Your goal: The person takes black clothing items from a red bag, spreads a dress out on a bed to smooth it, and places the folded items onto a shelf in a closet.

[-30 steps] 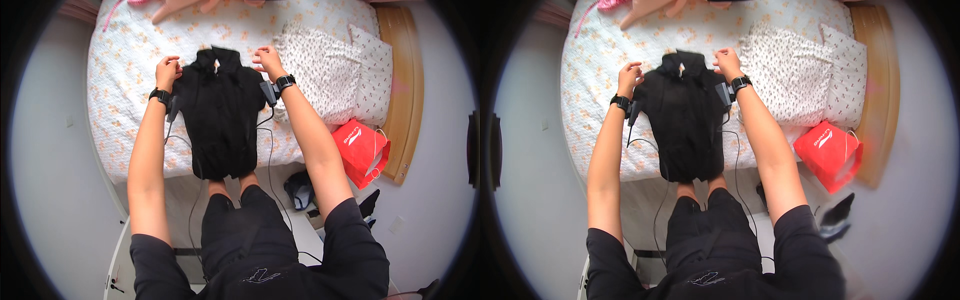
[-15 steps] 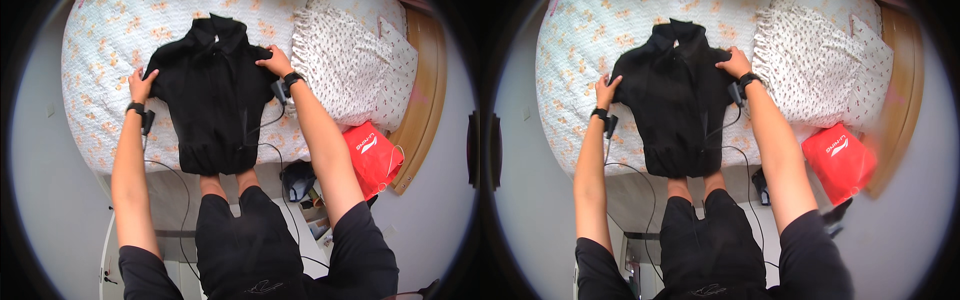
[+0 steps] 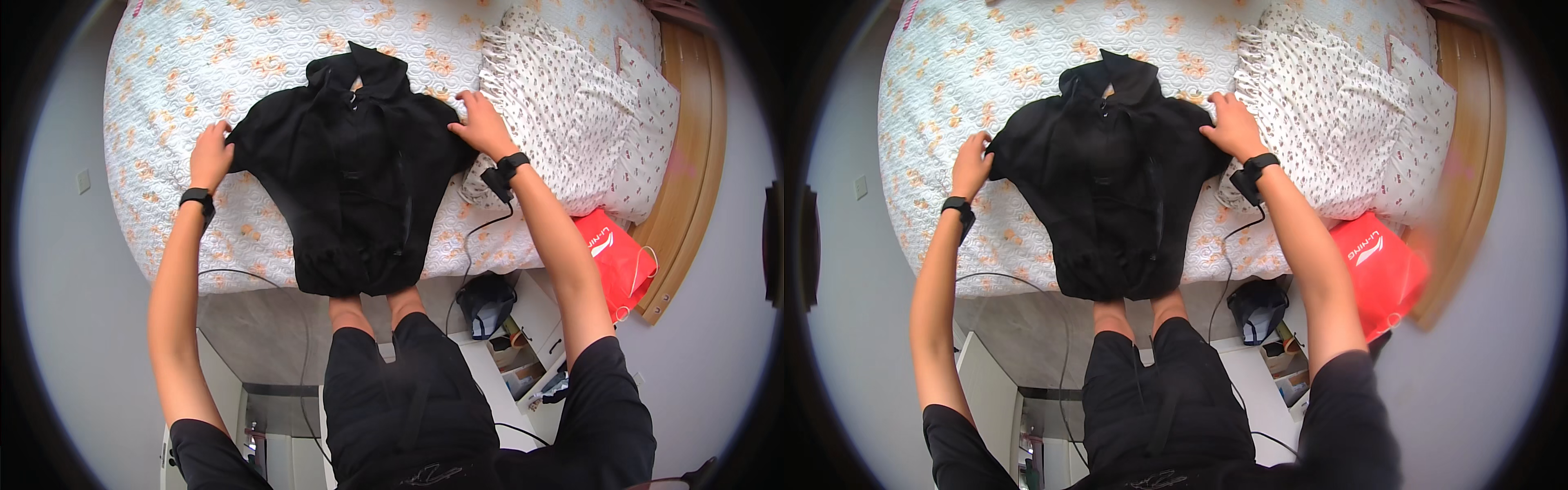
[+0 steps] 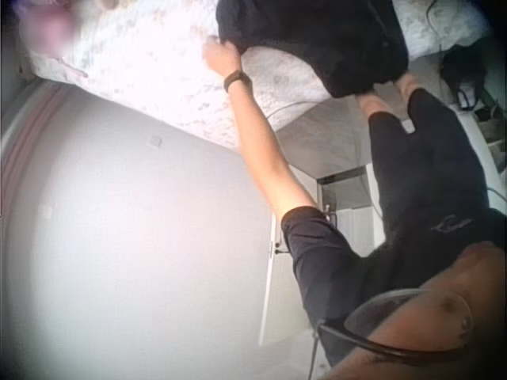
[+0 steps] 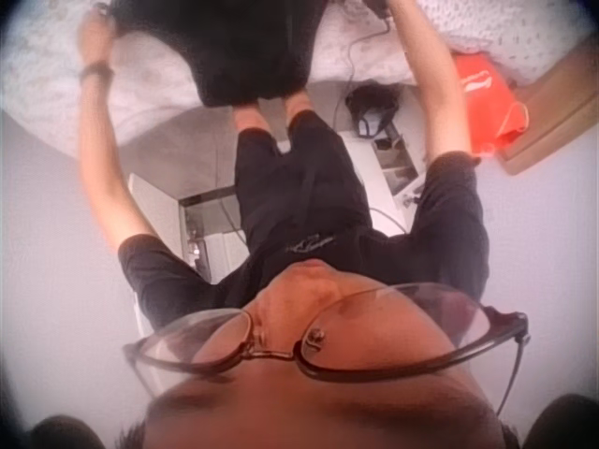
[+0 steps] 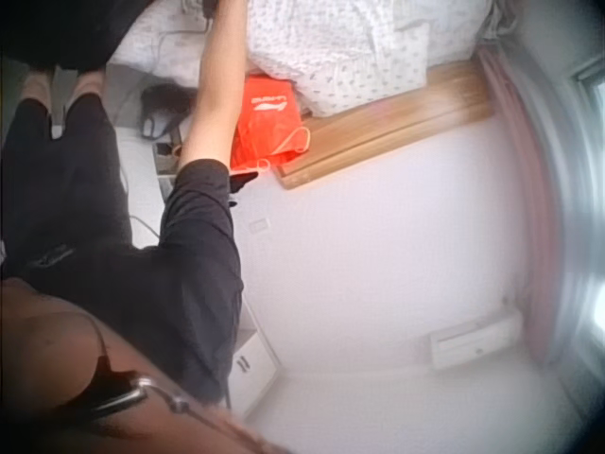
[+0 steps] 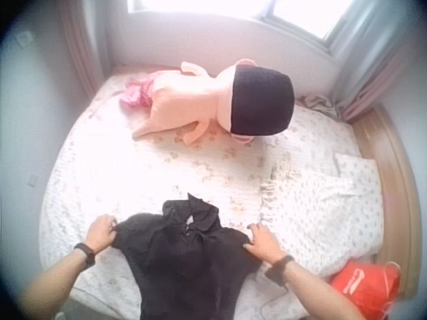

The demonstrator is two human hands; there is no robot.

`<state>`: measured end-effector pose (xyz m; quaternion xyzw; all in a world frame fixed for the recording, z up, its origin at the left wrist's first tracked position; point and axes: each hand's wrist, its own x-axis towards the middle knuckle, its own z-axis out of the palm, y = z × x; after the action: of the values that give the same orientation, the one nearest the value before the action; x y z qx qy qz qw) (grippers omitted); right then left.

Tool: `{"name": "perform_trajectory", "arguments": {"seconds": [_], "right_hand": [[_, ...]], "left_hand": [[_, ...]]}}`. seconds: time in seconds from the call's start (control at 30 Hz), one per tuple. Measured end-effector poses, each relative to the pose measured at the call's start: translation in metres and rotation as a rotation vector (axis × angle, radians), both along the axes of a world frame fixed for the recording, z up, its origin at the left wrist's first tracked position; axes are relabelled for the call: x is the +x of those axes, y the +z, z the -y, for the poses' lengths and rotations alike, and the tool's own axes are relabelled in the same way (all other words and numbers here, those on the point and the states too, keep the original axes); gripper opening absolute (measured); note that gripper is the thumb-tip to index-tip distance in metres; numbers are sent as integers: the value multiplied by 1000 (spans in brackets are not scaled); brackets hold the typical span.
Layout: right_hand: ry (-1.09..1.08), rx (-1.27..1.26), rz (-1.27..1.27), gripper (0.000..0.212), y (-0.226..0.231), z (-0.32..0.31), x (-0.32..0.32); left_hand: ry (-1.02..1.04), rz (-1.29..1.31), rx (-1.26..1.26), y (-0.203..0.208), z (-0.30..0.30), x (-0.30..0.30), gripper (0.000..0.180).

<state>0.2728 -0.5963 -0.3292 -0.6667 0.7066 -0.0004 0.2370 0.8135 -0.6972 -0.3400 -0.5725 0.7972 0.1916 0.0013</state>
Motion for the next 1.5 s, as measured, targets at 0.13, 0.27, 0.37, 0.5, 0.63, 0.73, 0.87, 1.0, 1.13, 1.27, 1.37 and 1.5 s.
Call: {"name": "perform_trajectory", "arguments": {"seconds": [0.13, 0.27, 0.37, 0.5, 0.63, 0.73, 0.87, 1.0, 1.13, 1.27, 1.37, 1.5], "right_hand": [[145, -294, 194, 58, 6, 34, 58], [434, -114, 247, 53, -8, 74, 94], [587, 1, 73, 34, -32, 97, 107], [305, -185, 262, 23, -36, 125, 92], [158, -277, 195, 21, -38, 142, 80], [92, -274, 140, 25, -53, 129, 100], [-68, -617, 404, 40, -20, 86, 121], [-223, -487, 429, 24, 0, -14, 125], [-315, 67, 567, 30, 3, -126, 150], [-156, -16, 488, 33, 7, -130, 174], [213, -297, 413, 54, -7, -77, 171], [597, -148, -1, 33, -45, -17, 143]], "left_hand": [[-11, -191, 9, -1, 7, -93, 38], [-145, -166, 304, 11, 30, -191, 52], [-291, -158, 317, -28, 48, -202, 27], [159, -625, 450, -24, 74, -232, 27], [226, -684, 273, -31, 91, -243, 19], [-17, -654, 135, -53, 69, -242, 17], [-32, -673, -82, -27, -14, -237, 28], [76, -591, 50, 23, -132, -203, 15], [347, -506, 676, 25, -284, -184, 14], [506, -386, 568, 3, -415, -190, 41], [565, -380, 672, -10, -450, -194, 46], [482, -248, 577, -30, -476, -190, 26]]}}
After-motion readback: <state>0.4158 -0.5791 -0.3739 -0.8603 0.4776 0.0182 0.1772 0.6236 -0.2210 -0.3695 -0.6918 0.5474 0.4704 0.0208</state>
